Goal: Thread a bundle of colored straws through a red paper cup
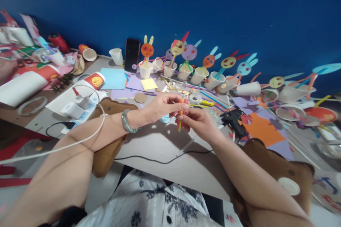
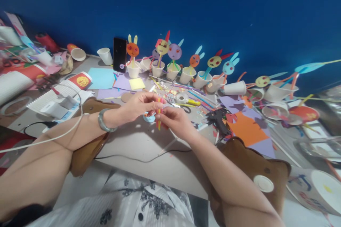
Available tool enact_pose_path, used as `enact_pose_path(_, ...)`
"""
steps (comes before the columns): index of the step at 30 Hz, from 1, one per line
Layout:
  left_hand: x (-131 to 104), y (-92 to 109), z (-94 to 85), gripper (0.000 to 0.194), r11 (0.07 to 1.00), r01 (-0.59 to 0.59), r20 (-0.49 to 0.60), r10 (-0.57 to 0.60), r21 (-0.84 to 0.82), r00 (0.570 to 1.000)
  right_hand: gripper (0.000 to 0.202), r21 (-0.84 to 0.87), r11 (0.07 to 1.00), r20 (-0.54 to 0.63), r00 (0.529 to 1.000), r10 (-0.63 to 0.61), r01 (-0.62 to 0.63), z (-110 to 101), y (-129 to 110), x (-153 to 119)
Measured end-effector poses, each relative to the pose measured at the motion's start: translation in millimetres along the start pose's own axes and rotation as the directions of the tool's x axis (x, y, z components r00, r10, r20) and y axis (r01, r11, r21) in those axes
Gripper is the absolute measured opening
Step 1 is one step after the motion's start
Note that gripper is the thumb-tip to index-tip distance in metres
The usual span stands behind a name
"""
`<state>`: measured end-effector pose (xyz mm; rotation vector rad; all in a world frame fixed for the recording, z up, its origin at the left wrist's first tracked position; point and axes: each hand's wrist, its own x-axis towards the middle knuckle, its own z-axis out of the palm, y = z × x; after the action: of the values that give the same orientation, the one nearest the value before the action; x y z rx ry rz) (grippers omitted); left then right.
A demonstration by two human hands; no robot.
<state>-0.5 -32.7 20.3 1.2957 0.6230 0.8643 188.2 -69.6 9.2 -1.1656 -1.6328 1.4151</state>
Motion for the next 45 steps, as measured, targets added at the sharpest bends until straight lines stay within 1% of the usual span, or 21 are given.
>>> enact_pose_path(3,1.9,-2.6,-1.2,0.043,1.000,0.001,-0.014,-0.001,-0.023,1.000,0.050,0.021,1.000,0.007,1.000,0.012,-0.012,0.5,1.5,0.6)
enact_pose_path(9,1.4,0.5,-2.5,0.044,0.999,-0.026,-0.056,0.027,0.018,0.998,0.051,0.032,0.998,0.048,0.997,0.058,-0.060,0.5,1.5,1.6)
enact_pose_path(12,3.0,-1.6,-4.6,0.044,1.000,-0.001,-0.062,0.003,0.024,0.998,0.051,0.057,0.996,0.062,0.996,0.061,-0.065,-0.6,1.5,2.7)
enact_pose_path(14,4.3,-3.1,-5.3,0.044,0.999,0.029,-0.042,-0.029,0.012,0.999,0.051,0.073,0.996,0.035,0.998,0.057,-0.060,-1.3,2.4,3.5)
enact_pose_path(17,4.6,-2.8,-4.3,0.044,0.998,0.052,0.023,-0.052,-0.022,0.998,0.052,0.067,0.997,-0.026,0.998,0.049,-0.047,-1.6,4.4,4.3)
enact_pose_path(20,3.4,-1.2,-3.1,0.035,0.998,0.047,0.056,-0.049,0.038,0.997,0.051,0.055,0.998,-0.047,0.998,0.046,-0.043,-1.8,5.1,4.3)
enact_pose_path(22,2.9,-1.3,-3.4,0.035,0.997,0.026,0.030,-0.029,0.073,0.999,0.051,0.056,0.997,-0.044,0.997,0.058,-0.056,-2.7,4.7,4.1)
enact_pose_path(24,3.2,-2.8,-4.7,0.033,0.997,0.006,-0.022,-0.004,0.077,1.000,0.050,0.064,0.996,-0.050,0.996,0.070,-0.066,-4.2,4.2,4.0)
enact_pose_path(26,4.2,-4.9,-6.2,0.031,0.997,0.003,-0.065,0.003,0.082,0.998,0.051,0.071,0.995,-0.064,0.996,0.069,-0.065,-5.7,4.3,4.3)
enact_pose_path(28,5.2,-6.3,-7.2,0.031,0.997,0.010,-0.085,-0.003,0.080,0.996,0.051,0.076,0.995,-0.077,0.995,0.065,-0.059,-6.1,5.2,4.6)
enact_pose_path(30,5.8,-6.4,-7.3,0.032,0.998,0.017,-0.085,-0.011,0.068,0.996,0.052,0.082,0.995,-0.093,0.994,0.057,-0.049,-5.4,6.4,4.9)
enact_pose_path(35,4.6,-4.5,-4.9,0.031,0.997,0.013,-0.032,-0.010,0.076,0.999,0.051,0.068,0.997,-0.127,0.991,0.033,-0.024,-3.5,7.7,5.0)
enact_pose_path(38,3.3,-4.3,-4.4,0.035,0.997,-0.004,-0.055,0.009,0.080,0.998,0.052,0.044,0.998,-0.097,0.994,0.058,-0.054,-4.5,6.3,4.7)
enact_pose_path(41,2.7,-4.5,-4.9,0.040,0.993,-0.002,-0.092,0.013,0.121,0.996,0.051,-0.006,0.998,-0.047,0.997,0.066,-0.066,-4.5,5.1,3.6)
enact_pose_path(43,2.8,-4.5,-4.8,0.041,0.991,0.010,-0.094,0.003,0.132,0.996,0.052,-0.030,0.998,-0.037,0.998,0.053,-0.055,-3.2,5.6,2.9)
enact_pose_path(45,3.2,-4.2,-4.0,0.040,0.992,0.017,-0.073,-0.008,0.122,0.997,0.054,-0.041,0.998,-0.045,0.998,0.045,-0.046,-2.1,7.4,2.8)
